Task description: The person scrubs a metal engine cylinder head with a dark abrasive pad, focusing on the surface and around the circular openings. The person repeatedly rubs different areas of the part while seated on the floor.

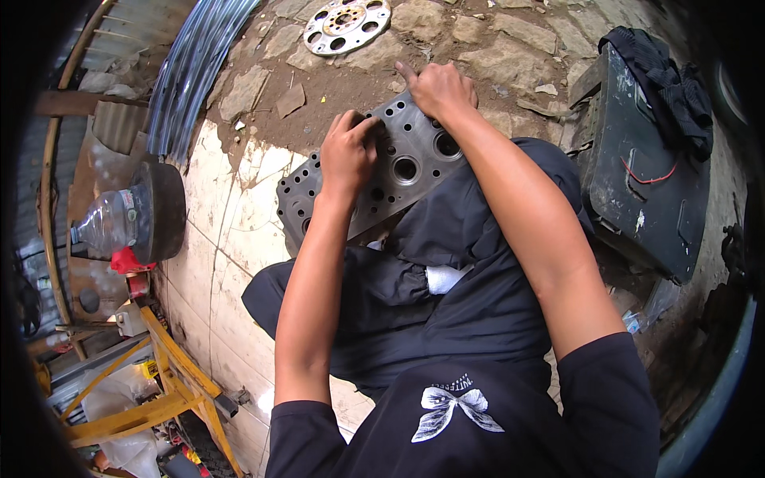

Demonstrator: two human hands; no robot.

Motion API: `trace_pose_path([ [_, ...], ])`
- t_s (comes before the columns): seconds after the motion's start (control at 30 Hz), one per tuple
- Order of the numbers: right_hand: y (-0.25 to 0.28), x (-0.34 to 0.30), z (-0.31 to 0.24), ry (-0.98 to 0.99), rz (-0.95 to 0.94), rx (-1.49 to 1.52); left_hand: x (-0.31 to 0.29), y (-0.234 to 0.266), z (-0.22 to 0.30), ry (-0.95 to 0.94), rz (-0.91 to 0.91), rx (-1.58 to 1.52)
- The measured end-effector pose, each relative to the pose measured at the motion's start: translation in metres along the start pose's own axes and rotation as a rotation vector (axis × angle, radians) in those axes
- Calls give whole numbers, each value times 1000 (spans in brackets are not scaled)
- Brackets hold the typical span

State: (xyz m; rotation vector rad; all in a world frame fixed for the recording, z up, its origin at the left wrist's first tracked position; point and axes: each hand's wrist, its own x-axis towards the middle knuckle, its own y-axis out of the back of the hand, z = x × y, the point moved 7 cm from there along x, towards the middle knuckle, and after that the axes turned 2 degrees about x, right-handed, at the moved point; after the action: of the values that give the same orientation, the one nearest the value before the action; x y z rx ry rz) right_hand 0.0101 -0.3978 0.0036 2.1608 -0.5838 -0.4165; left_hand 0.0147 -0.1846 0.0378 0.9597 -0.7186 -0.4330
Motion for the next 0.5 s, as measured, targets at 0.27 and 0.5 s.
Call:
trace_pose_path([
  [0.27,2,-1,-3,-29,-42,-10,-6,-7,8,129,63,-29],
  [0.5,0,2,1,-7,-32,12,7,-17,26,175,95,83],
])
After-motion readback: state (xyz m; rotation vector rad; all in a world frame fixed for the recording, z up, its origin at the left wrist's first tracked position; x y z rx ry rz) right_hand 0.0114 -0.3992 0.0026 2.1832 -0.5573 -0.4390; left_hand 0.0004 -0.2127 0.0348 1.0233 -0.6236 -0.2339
